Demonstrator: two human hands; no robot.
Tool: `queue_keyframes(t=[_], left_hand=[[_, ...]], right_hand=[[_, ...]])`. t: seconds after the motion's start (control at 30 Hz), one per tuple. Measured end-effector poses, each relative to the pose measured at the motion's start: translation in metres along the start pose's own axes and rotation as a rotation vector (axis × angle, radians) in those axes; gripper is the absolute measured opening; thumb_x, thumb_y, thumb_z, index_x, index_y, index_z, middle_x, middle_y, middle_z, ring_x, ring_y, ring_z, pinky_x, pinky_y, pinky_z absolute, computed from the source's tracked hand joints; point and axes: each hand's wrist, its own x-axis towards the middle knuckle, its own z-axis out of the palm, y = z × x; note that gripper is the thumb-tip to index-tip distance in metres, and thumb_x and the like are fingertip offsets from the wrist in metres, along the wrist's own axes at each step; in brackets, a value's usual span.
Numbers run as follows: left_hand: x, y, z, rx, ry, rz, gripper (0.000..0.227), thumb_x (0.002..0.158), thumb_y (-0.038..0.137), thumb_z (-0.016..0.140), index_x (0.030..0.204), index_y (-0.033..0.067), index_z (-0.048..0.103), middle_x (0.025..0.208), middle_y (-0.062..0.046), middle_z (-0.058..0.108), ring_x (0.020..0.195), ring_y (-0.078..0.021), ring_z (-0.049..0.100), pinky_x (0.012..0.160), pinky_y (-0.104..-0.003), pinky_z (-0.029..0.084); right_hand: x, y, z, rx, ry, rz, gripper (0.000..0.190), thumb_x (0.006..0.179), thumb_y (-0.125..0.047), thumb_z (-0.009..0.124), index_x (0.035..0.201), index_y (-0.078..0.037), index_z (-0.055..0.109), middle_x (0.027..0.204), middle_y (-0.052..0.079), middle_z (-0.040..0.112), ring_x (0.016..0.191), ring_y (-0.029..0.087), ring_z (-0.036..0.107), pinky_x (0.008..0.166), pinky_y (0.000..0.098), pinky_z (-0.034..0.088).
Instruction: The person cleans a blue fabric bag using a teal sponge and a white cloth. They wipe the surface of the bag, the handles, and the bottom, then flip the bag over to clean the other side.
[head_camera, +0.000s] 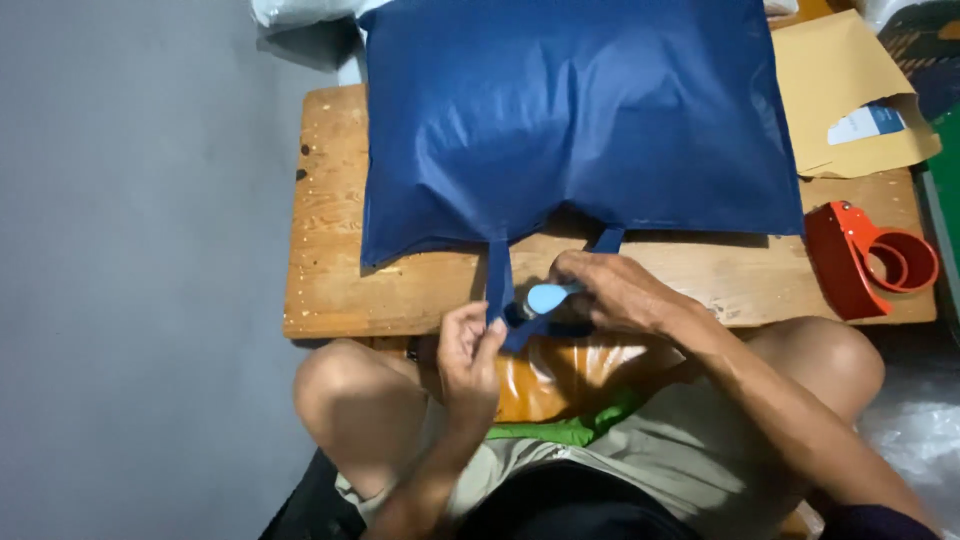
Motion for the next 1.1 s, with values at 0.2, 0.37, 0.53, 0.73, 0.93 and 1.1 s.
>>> queue_keyframes(t=[0.2,0.37,0.53,0.73,0.93,1.1], left_hand=[[0.104,0.080,0.034,0.376,-0.312,0.334,0.032,0.083,0.038,0.088,0.109,0.0203,0.080,0.076,0.001,0.069,0.068,-0.0087,0.061,0.066,-0.023,0.052],[0.221,0.107,0.079,0.575,-0.405,0.691,0.015,0.088,0.028,0.084,0.088,0.0177,0.073,0.085,-0.005,0.057,0.080,-0.0249,0.062,0.078,-0.036,0.050],[0.285,0.098,0.132,0.633,-0.558,0.403,0.008,0.094,0.028,0.071,0.093,0.0208,0.068,0.075,0.000,0.072,0.074,-0.0226,0.070,0.073,-0.039,0.051],[0.326,0.091,0.171,0.616,-0.717,0.363,0.014,0.091,0.009,0.060,0.095,0.0119,0.074,0.070,-0.005,0.071,0.065,-0.0173,0.070,0.068,-0.032,0.054],[0.329,0.124,0.172,0.610,-1.006,0.279,0.013,0.100,0.017,0.069,0.088,0.0150,0.065,0.079,0.006,0.060,0.076,-0.0061,0.051,0.073,-0.026,0.042],[0.305,0.150,0.180,0.664,-0.793,0.054,0.029,0.096,0.004,0.045,0.116,0.0106,0.065,0.083,-0.003,0.064,0.067,-0.0098,0.063,0.060,-0.025,0.056]], right_hand=[[0.026,0.024,-0.066,0.011,0.464,0.010,0.034,0.079,-0.001,0.078,0.110,-0.008,0.067,0.089,0.011,0.073,0.088,0.036,0.073,0.080,0.0440,0.056],[0.071,0.052,-0.109,0.227,0.565,0.091,0.035,0.082,-0.005,0.082,0.112,-0.010,0.065,0.083,0.003,0.067,0.077,0.018,0.065,0.073,0.0312,0.051],[0.110,0.102,-0.110,0.442,0.579,0.206,0.036,0.083,-0.004,0.084,0.111,-0.006,0.061,0.077,0.002,0.069,0.068,0.010,0.061,0.061,0.0222,0.045],[0.121,0.128,-0.105,0.317,0.687,0.295,0.037,0.082,-0.014,0.091,0.106,-0.008,0.063,0.079,0.003,0.071,0.067,0.013,0.061,0.060,0.0252,0.046],[0.099,0.078,-0.124,0.272,0.637,0.375,0.041,0.082,-0.028,0.087,0.108,-0.015,0.059,0.098,0.002,0.061,0.088,0.015,0.056,0.075,0.0314,0.047],[0.094,0.066,-0.124,-0.168,0.896,-0.147,0.018,0.103,0.002,0.062,0.121,0.000,0.062,0.113,0.016,0.065,0.099,0.031,0.064,0.088,0.0394,0.049]])
